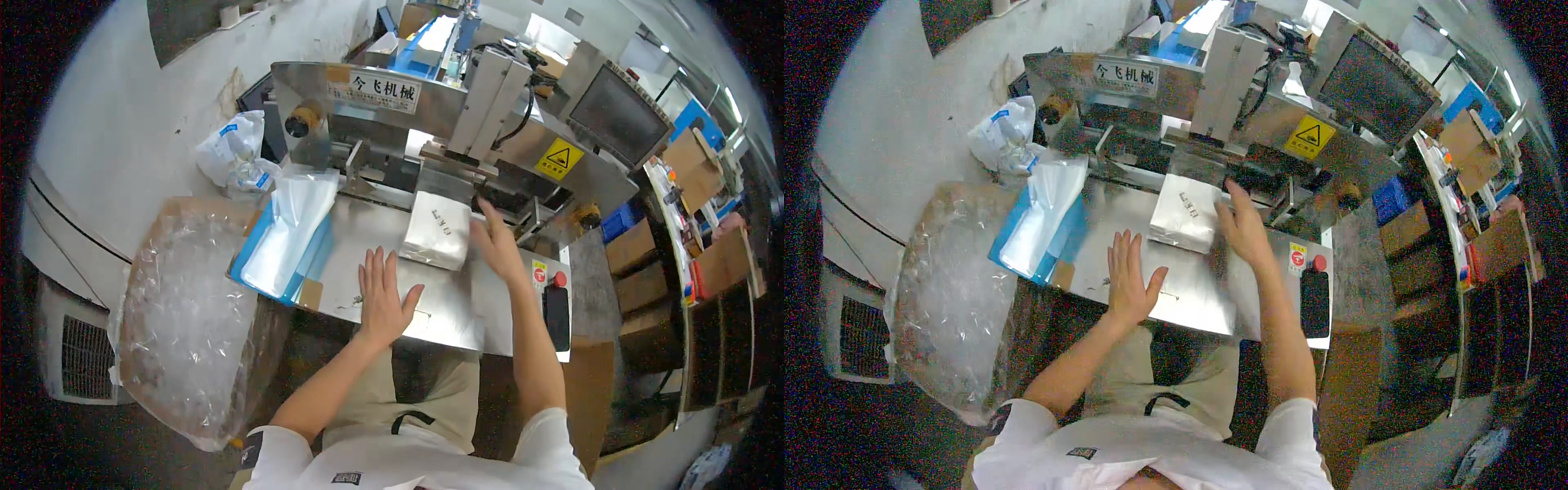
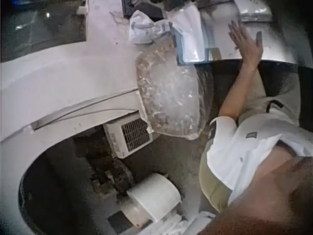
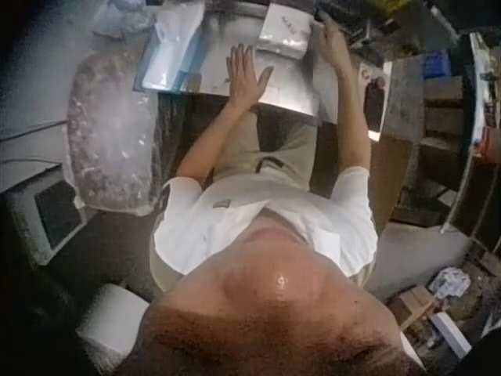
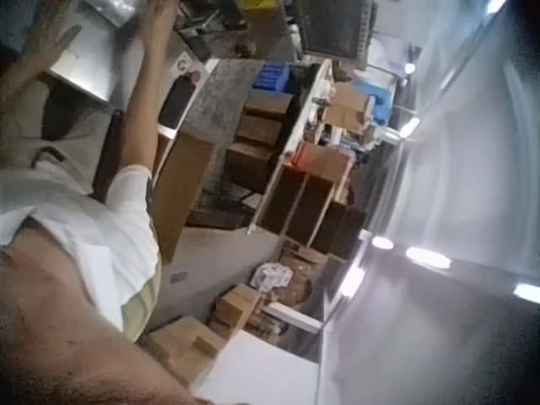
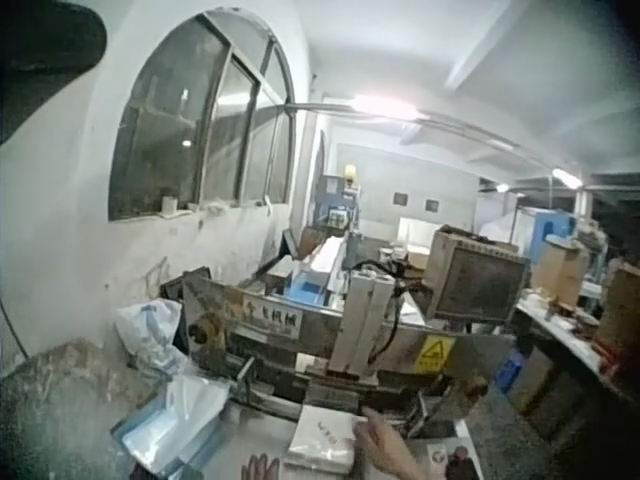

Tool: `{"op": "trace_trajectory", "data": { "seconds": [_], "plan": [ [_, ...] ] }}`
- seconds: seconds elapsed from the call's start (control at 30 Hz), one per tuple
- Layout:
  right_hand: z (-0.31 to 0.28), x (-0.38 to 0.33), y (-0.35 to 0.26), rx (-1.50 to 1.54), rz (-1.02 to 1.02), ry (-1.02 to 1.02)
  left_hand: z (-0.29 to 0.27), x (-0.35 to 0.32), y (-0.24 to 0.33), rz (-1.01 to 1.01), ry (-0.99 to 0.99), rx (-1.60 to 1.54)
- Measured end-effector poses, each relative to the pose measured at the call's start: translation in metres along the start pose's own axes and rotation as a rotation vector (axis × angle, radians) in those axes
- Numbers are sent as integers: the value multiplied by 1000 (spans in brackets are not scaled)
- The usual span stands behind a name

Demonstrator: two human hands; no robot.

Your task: Insert small white boxes into plastic bags and then place the bagged items into a cardboard shipping container.

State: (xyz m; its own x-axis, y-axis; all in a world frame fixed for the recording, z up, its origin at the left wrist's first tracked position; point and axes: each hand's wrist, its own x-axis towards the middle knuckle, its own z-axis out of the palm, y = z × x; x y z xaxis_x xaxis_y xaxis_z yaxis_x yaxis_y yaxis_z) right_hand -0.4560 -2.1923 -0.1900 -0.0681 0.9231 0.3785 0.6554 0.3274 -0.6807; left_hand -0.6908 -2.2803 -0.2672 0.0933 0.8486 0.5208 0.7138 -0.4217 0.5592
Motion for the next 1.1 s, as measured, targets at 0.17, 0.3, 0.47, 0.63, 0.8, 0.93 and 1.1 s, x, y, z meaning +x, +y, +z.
{"op": "trace_trajectory", "data": {
  "seconds": [0.17,0.3,0.47,0.63,0.8,0.93,1.1],
  "plan": [
    [-8,-80,10,154,200,-123,2,7,-1,2,22,-91],
    [-1,-94,5,360,296,-84,3,33,8,-201,-2,-385],
    [25,-69,24,446,382,-25,15,79,1,-382,-85,-465],
    [53,-33,43,350,531,57,40,113,-10,-476,-108,-449],
    [48,-21,16,316,437,18,46,116,-15,-590,-152,-609],
    [18,-50,-11,768,557,62,29,95,-17,-834,-134,-1105],
    [-1,-101,-20,849,492,-34,40,123,-23,-959,-233,-1444]
  ]
}}
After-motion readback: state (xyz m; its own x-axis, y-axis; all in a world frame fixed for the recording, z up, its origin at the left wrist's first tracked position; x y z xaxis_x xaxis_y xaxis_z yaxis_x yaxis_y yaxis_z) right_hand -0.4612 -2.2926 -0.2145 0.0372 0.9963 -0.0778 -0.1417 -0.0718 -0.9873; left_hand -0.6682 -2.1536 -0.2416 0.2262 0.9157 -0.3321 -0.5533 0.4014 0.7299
